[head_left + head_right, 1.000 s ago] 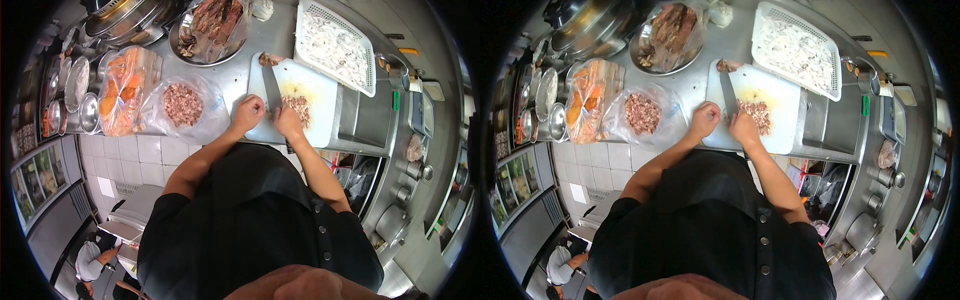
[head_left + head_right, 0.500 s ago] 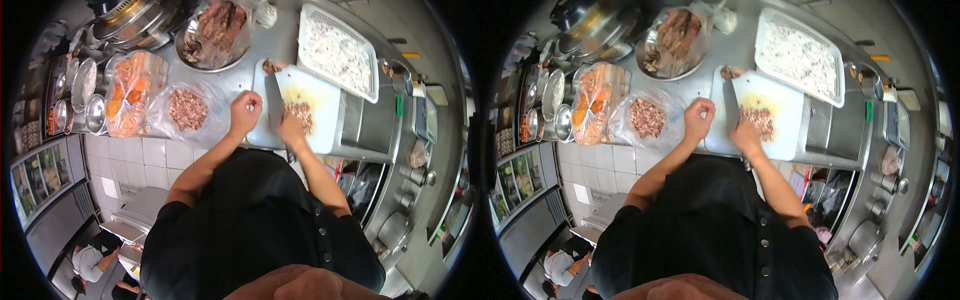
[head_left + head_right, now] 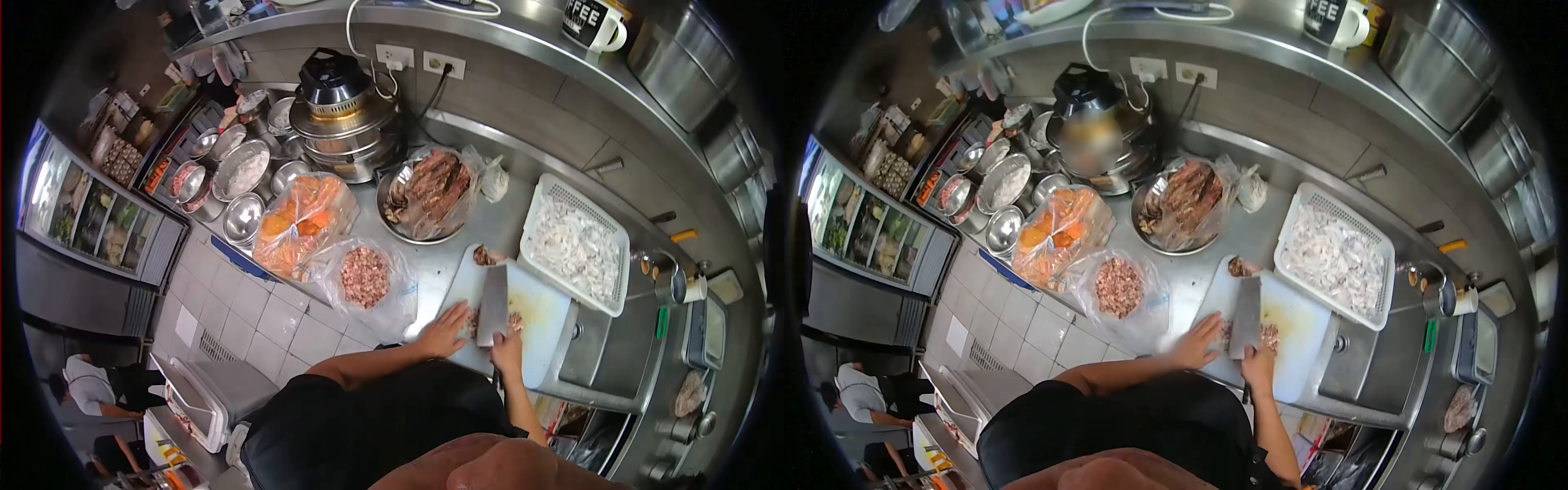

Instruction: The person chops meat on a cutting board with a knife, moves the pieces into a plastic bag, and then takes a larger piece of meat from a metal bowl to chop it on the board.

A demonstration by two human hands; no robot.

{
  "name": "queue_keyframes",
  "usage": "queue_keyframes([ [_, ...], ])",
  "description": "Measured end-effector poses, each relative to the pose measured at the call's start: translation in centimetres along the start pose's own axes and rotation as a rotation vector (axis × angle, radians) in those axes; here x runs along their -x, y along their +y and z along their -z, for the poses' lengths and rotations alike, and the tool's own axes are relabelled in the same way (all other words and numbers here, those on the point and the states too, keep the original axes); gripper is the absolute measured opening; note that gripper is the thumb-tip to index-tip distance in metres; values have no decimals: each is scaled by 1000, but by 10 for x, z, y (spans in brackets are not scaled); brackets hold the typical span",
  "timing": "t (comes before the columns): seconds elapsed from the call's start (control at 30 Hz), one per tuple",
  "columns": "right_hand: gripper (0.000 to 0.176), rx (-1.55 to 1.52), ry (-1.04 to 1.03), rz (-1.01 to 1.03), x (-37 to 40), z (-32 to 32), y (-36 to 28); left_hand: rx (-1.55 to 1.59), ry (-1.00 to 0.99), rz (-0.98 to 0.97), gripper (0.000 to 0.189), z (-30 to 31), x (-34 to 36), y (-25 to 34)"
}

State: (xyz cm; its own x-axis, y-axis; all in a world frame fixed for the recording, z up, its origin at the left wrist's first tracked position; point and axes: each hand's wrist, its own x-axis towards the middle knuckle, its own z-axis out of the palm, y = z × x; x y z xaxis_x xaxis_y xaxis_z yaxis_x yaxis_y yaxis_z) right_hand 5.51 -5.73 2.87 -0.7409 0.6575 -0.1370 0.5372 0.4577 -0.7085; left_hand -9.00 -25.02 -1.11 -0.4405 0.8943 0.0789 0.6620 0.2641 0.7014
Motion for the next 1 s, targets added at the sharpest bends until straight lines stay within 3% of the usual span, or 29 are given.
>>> queue_keyframes([
  [0.17, 20, -4, 113, -97, 60, 69, 35, -155, -107, -21, 122, -5, -18, 31],
  [0.3, 18, 157, 190, -193, 112, 85, 106, -203, -83, -124, 113, -26, -43, 54],
  [0.37, 19, -50, 160, -362, 135, 92, 123, -207, -49, -157, 110, -41, -60, 59],
  [0.4, 22, -103, 275, -168, 141, 87, 122, -215, -55, -211, 106, -46, -68, 61],
  [0.53, 24, -277, 59, -417, 153, 84, 137, -272, -78, -363, 95, -59, -78, 72],
  [0.63, 30, -255, 36, -268, 143, 46, 185, -290, -52, -377, 87, -67, -77, 86],
  [0.7, 31, -352, 1, -305, 135, 36, 170, -339, -32, -340, 84, -71, -79, 92],
  [0.77, 33, -247, -142, -263, 119, 23, 181, -371, -33, -314, 81, -78, -80, 90],
  [0.83, 34, -276, -142, -170, 108, 30, 145, -332, 71, -240, 72, -95, -84, 77],
  [0.9, 27, -180, -44, 70, 98, 7, 161, -195, 147, -209, 62, -89, -87, 79],
  [0.93, 27, -268, -95, -9, 94, -8, 169, -173, 119, -212, 62, -87, -86, 80],
  [1.0, 26, -347, -140, -104, 90, -16, 164, -81, 294, -141, 57, -86, -90, 84],
])
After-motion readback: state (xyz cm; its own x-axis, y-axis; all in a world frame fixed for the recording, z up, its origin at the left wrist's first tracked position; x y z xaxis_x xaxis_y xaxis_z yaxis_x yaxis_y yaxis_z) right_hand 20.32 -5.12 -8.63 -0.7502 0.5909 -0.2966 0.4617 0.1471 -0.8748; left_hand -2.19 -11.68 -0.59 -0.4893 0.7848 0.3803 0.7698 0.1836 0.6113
